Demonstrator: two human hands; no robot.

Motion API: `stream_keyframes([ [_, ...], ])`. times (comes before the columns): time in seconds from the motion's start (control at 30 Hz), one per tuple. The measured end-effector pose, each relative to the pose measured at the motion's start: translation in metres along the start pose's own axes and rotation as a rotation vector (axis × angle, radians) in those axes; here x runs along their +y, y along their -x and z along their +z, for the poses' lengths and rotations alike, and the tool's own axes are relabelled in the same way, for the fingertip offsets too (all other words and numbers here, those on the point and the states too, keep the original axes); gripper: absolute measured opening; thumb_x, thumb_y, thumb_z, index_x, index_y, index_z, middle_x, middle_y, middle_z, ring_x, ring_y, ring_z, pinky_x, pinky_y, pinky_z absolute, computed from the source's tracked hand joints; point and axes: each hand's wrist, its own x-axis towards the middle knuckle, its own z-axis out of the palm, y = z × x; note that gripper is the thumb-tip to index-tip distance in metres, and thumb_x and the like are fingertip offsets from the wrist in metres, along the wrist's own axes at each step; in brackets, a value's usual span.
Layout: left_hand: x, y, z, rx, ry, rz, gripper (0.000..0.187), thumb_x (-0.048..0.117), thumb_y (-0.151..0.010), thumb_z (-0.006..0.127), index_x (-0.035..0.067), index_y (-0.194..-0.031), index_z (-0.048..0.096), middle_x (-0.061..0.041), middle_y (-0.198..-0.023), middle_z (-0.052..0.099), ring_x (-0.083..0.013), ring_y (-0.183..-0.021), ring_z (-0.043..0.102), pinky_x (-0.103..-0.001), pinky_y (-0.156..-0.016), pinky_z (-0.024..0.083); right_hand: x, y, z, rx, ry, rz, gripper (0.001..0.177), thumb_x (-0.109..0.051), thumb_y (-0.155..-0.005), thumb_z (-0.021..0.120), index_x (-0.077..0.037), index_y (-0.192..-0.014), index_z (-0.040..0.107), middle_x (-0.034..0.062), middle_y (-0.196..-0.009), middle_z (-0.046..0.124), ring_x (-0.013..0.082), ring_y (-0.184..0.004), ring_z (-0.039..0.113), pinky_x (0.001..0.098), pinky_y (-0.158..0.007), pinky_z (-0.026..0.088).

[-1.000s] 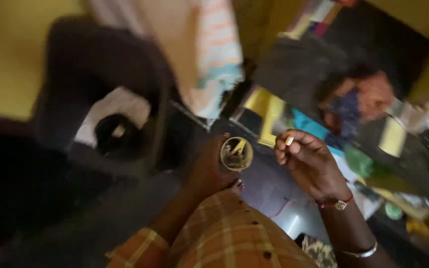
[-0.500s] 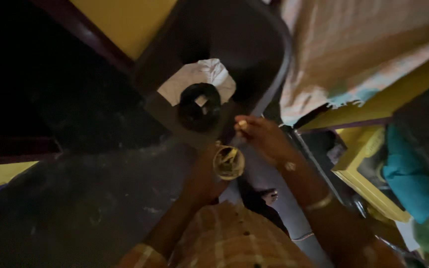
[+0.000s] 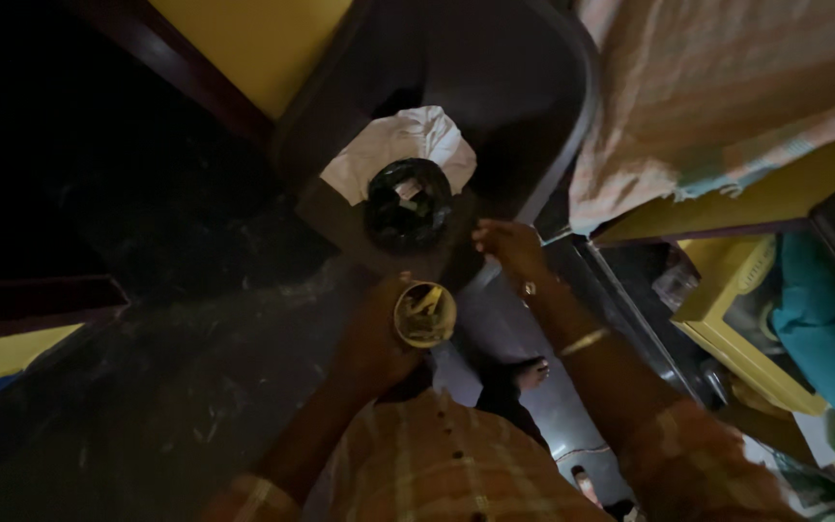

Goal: The person works at a desk, handling small electronic components, wires, and tools while wiping parts with a cloth and organizing items on the workspace.

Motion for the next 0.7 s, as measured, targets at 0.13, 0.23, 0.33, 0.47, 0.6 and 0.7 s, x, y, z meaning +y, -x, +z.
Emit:
stream_keyframes([
  [0.13, 0.023, -0.015, 0.017, -0.088, 0.11, 0.069, 0.072, 0.027, -0.083, 0.082, 0.002, -0.143, 0.05, -0.024, -0.146, 0.053, -0.0413, -0.132, 0.055, -0.046, -0.108, 0.045, 0.008, 0.061, -0.051, 0.018, -0.019, -0.018, 0.029, -0.011, -0.096, 0.065, 0.002, -0.121, 0.071, 0.0091, -0.101, 0.076, 0.0142, -0.079, 0.068, 0.0279, -0.069, 0.053],
  [0.23, 0.05, -0.038, 0.04, -0.179, 0.154, 0.089, 0.074, 0.027, -0.083, 0.083, 0.003, -0.144, 0.048, -0.023, -0.144, 0.055, -0.0387, -0.13, 0.057, -0.044, -0.106, 0.047, 0.011, 0.12, -0.097, 0.109, -0.057, -0.03, 0.027, -0.013, -0.097, 0.063, -0.001, -0.119, 0.072, 0.0053, -0.1, 0.075, 0.0123, -0.08, 0.066, 0.0276, -0.07, 0.052],
  [0.33, 0.084, -0.062, 0.08, -0.276, 0.193, 0.166, 0.079, 0.025, -0.08, 0.085, 0.003, -0.145, 0.046, -0.022, -0.143, 0.056, -0.0376, -0.129, 0.059, -0.043, -0.104, 0.049, 0.02, 0.182, -0.125, 0.245, -0.124, -0.005, 0.025, -0.018, -0.098, 0.065, -0.002, -0.115, 0.072, 0.0022, -0.092, 0.07, 0.0115, -0.078, 0.062, 0.0277, -0.069, 0.051],
  [0.47, 0.142, -0.085, 0.142, -0.32, 0.182, 0.551, 0.085, 0.018, -0.072, 0.088, 0.0, -0.144, 0.044, -0.024, -0.143, 0.055, -0.0406, -0.131, 0.057, -0.045, -0.107, 0.047, 0.011, 0.27, -0.152, 0.453, -0.264, 0.03, 0.028, -0.028, -0.099, 0.063, -0.004, -0.109, 0.072, 0.0002, -0.086, 0.068, 0.0112, -0.076, 0.06, 0.0275, -0.069, 0.051],
  [0.6, 0.216, -0.092, 0.217, -0.493, 0.254, 0.675, 0.088, 0.017, -0.074, 0.088, -0.001, -0.147, 0.043, -0.024, -0.142, 0.055, -0.0385, -0.131, 0.058, -0.042, -0.106, 0.05, -0.01, 0.351, -0.199, 0.631, -0.456, 0.025, 0.027, -0.032, -0.095, 0.063, -0.009, -0.106, 0.073, 0.0007, -0.084, 0.07, 0.012, -0.075, 0.063, 0.0285, -0.067, 0.048],
  [0.7, 0.265, -0.085, 0.273, -0.527, 0.286, 0.773, 0.087, 0.017, -0.074, 0.088, 0.0, -0.146, 0.043, -0.024, -0.14, 0.057, -0.0381, -0.129, 0.06, -0.042, -0.105, 0.051, -0.024, 0.397, -0.239, 0.635, -0.411, -0.106, 0.027, -0.032, -0.101, 0.066, -0.007, -0.108, 0.072, -0.0021, -0.084, 0.064, 0.009, -0.073, 0.054, 0.0259, -0.065, 0.042],
])
